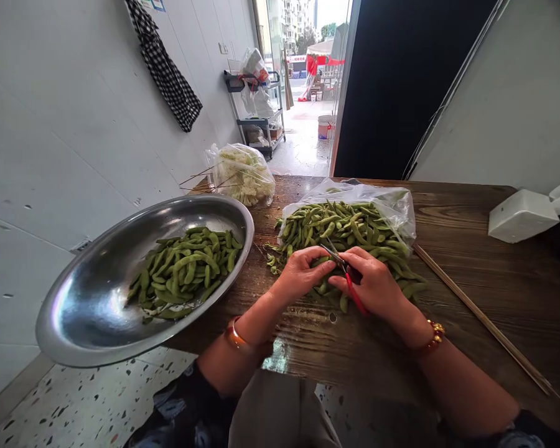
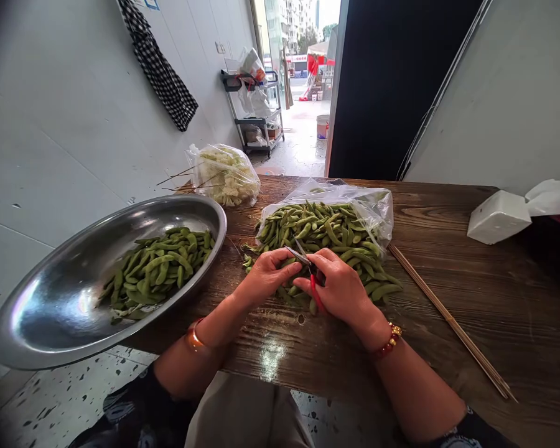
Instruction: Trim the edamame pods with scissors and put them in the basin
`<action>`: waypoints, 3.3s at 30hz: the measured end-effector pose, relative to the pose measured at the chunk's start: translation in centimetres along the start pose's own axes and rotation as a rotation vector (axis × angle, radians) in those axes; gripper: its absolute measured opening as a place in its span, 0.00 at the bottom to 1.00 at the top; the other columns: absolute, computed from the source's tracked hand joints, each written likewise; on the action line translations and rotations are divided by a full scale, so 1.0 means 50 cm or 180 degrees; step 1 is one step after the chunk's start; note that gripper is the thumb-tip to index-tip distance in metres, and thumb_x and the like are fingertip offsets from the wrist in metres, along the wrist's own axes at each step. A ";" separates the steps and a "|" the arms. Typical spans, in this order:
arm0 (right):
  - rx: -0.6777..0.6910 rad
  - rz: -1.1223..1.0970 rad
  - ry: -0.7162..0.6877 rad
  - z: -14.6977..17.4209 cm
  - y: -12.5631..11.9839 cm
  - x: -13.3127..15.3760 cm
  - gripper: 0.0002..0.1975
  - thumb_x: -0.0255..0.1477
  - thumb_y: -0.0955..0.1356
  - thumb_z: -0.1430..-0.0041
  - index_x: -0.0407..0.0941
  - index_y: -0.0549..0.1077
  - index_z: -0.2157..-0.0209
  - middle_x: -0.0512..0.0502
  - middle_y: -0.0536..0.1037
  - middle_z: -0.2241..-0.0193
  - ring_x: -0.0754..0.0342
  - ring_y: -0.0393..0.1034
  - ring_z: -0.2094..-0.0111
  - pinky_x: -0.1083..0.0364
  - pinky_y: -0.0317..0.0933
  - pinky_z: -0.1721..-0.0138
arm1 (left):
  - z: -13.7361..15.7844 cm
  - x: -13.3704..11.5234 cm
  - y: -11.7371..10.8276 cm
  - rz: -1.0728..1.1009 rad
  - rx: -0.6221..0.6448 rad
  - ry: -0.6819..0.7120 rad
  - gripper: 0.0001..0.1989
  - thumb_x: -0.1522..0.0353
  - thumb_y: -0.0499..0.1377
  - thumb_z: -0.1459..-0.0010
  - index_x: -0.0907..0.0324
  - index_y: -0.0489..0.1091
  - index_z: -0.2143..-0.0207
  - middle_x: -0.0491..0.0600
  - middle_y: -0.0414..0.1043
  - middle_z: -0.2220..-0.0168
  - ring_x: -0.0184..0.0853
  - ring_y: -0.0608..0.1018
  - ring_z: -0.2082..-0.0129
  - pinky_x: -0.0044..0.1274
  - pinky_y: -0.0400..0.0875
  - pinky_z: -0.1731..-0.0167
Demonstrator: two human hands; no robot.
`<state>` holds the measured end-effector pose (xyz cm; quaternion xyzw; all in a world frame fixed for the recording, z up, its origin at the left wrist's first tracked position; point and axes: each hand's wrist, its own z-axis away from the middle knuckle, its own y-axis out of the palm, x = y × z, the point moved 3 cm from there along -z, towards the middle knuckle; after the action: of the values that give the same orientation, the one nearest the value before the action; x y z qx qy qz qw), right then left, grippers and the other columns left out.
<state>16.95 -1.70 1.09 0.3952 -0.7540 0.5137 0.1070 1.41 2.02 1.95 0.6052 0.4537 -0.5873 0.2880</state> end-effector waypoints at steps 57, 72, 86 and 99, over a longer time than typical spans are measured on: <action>-0.0321 -0.0268 0.0100 -0.003 0.000 -0.009 0.14 0.38 0.69 0.42 0.44 0.73 0.59 0.45 0.73 0.65 0.52 0.69 0.64 0.53 0.65 0.61 | -0.005 0.023 -0.011 0.1659 -0.0247 -0.0648 0.15 0.62 0.65 0.51 0.61 0.64 0.69 0.41 0.66 0.78 0.20 0.62 0.85 0.14 0.49 0.87; -0.0139 -0.0145 0.0055 -0.002 0.006 -0.003 0.11 0.38 0.67 0.40 0.45 0.73 0.62 0.45 0.75 0.68 0.51 0.71 0.66 0.53 0.65 0.63 | -0.015 0.031 -0.046 0.1681 -0.0754 -0.0527 0.14 0.62 0.63 0.52 0.61 0.63 0.72 0.42 0.65 0.78 0.21 0.62 0.84 0.15 0.48 0.87; -0.0516 -0.0098 0.0113 -0.006 -0.018 -0.012 0.14 0.40 0.66 0.40 0.45 0.73 0.60 0.44 0.75 0.67 0.50 0.71 0.66 0.52 0.65 0.63 | -0.015 0.032 -0.044 -0.1863 -0.0575 -0.0040 0.07 0.67 0.65 0.55 0.58 0.70 0.74 0.45 0.69 0.74 0.31 0.67 0.73 0.22 0.57 0.72; -0.0254 -0.0310 0.0119 -0.005 -0.015 -0.002 0.15 0.40 0.68 0.42 0.45 0.74 0.58 0.45 0.75 0.66 0.51 0.70 0.65 0.53 0.65 0.62 | -0.016 0.029 -0.055 0.0379 -0.0448 -0.0391 0.14 0.59 0.62 0.49 0.60 0.65 0.69 0.38 0.56 0.82 0.23 0.56 0.83 0.18 0.49 0.82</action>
<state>17.47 -1.54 1.67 0.4171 -0.7516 0.4847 0.1617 -0.80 4.20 1.17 0.5723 0.4386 -0.5718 0.3914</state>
